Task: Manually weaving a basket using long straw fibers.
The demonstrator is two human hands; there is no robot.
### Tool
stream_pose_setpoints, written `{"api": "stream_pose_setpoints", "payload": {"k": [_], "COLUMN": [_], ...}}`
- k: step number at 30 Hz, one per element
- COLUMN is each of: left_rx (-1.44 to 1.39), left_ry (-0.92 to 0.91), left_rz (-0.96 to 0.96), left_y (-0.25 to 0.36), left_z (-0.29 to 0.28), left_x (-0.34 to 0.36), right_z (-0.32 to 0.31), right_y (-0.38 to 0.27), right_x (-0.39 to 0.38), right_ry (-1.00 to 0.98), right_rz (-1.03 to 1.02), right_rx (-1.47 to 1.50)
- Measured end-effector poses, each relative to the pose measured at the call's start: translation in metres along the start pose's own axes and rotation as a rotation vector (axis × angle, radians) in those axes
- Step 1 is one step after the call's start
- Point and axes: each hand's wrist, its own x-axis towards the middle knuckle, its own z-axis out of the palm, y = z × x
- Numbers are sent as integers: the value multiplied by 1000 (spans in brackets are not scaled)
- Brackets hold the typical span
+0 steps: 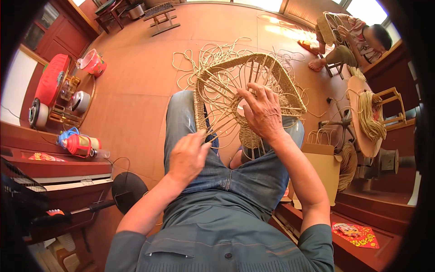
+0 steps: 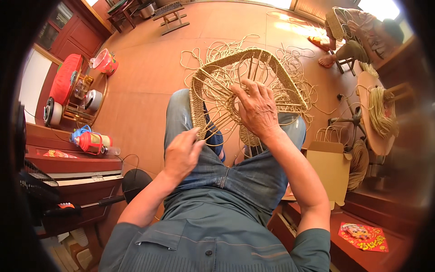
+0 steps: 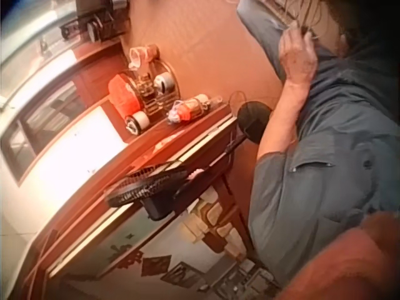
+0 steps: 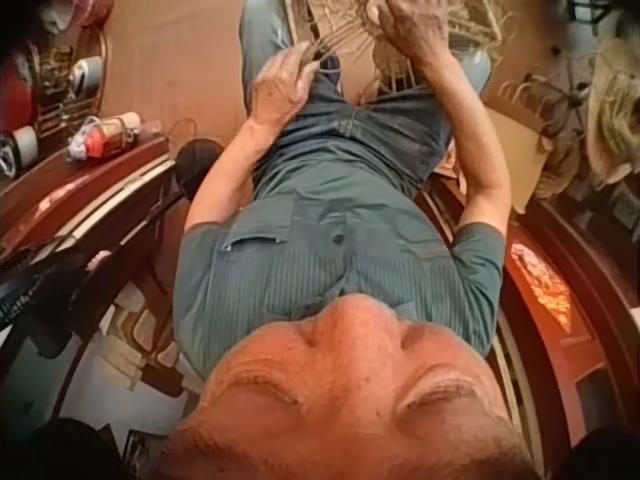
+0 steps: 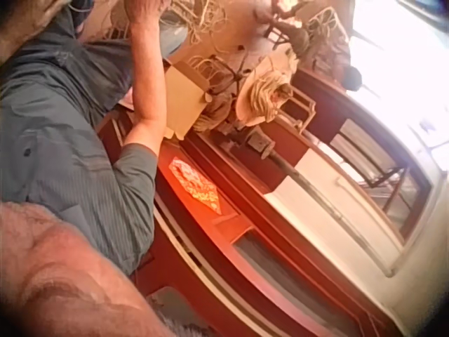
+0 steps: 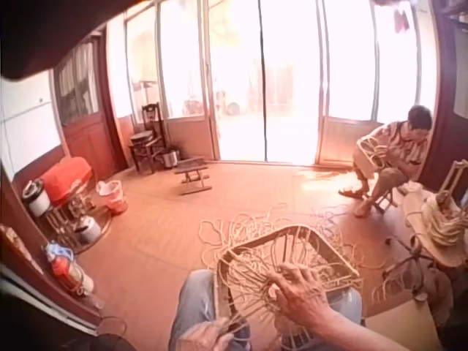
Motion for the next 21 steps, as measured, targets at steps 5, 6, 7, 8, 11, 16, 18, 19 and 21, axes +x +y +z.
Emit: {"api": "stream_pose_setpoints", "payload": {"k": [5, 6, 7, 8, 11, 16, 18, 19, 21], "left_rx": [-1, 0, -64, -125, -107, -82, -104, -121, -146], "left_ry": [4, 75, 10, -51, -72, -163, -146, -137, -132], "left_rz": [-15, 62, 71, 76, 125, 143, 112, 102, 93], "left_y": [3, 10, 18, 27, 30, 24, 16, 12, 11], "left_z": [55, 56, 54, 53, 74, 72, 75, 76, 72], "left_x": [6, 7, 7, 5, -4, 0, -7, -9, -10], "right_z": [-6, -6, -3, 1, 10, 11, 14, 14, 20], "right_y": [0, 2, 6, 10, 14, 13, 14, 11, 11], "right_x": [1, 1, 3, 6, 13, 25, 28, 31, 38], "right_ry": [15, 14, -12, -28, -56, -23, -147, -94, -212], "right_rz": [-86, -116, -141, -173, -262, -322, -303, -329, -314], "right_rx": [-18, -22, -15, -19, -48, -79, -138, -152, -166]}}
